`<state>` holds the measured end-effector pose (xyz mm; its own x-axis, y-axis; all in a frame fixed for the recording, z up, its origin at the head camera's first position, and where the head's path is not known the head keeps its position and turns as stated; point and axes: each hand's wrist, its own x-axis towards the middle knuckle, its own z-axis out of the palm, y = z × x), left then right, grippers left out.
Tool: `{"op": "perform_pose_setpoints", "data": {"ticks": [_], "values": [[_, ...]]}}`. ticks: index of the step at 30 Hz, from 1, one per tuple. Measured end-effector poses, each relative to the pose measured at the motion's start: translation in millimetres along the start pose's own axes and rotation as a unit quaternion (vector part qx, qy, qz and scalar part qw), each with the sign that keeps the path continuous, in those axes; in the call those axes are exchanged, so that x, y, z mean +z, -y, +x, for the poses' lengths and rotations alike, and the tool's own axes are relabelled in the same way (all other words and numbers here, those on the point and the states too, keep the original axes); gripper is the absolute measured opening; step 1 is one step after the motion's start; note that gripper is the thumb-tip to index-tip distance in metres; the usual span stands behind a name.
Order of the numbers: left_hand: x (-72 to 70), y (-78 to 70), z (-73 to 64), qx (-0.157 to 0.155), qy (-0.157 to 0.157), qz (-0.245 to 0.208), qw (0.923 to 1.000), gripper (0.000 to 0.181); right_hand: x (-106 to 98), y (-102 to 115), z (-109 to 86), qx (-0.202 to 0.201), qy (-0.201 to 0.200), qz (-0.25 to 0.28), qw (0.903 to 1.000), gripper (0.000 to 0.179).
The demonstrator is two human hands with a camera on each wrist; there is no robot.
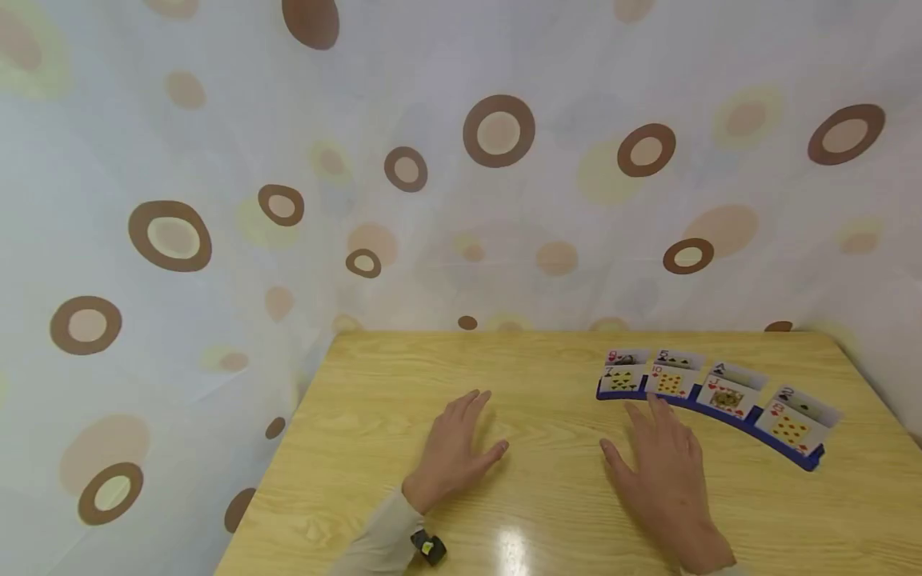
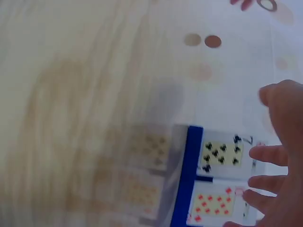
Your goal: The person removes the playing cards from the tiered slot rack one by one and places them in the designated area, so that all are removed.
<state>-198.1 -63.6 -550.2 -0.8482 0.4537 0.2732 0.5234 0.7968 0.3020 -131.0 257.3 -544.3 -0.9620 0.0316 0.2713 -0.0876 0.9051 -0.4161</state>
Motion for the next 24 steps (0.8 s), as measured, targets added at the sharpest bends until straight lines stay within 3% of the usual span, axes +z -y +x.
{"op": "perform_pose_setpoints", "data": {"ticks": [5, 13, 18, 24], "values": [[9.0, -5.8, 7.7, 0.003, 0.008, -0.013, 0.9999, 0.075, -19, -26, -5.6, 0.044, 0.011, -0.014, 0.9989, 0.073], [22.6, -14.8, 24.2, 0.042, -0.006, -0.058, 0.9974, 0.072, -44, -68, -14.7, 0.119, 0.015, -0.005, 0.9928, 0.076], [28.0, -21.2, 30.7, 0.049, 0.017, -0.091, 0.9945, 0.072, -52, -82, -23.5, 0.208, 0.034, 0.000, 0.9776, 0.077], [36.5, -30.8, 43.5, 0.020, 0.048, -0.109, 0.9927, 0.079, -58, -92, -28.9, 0.286, 0.042, 0.001, 0.9575, 0.076]]}}
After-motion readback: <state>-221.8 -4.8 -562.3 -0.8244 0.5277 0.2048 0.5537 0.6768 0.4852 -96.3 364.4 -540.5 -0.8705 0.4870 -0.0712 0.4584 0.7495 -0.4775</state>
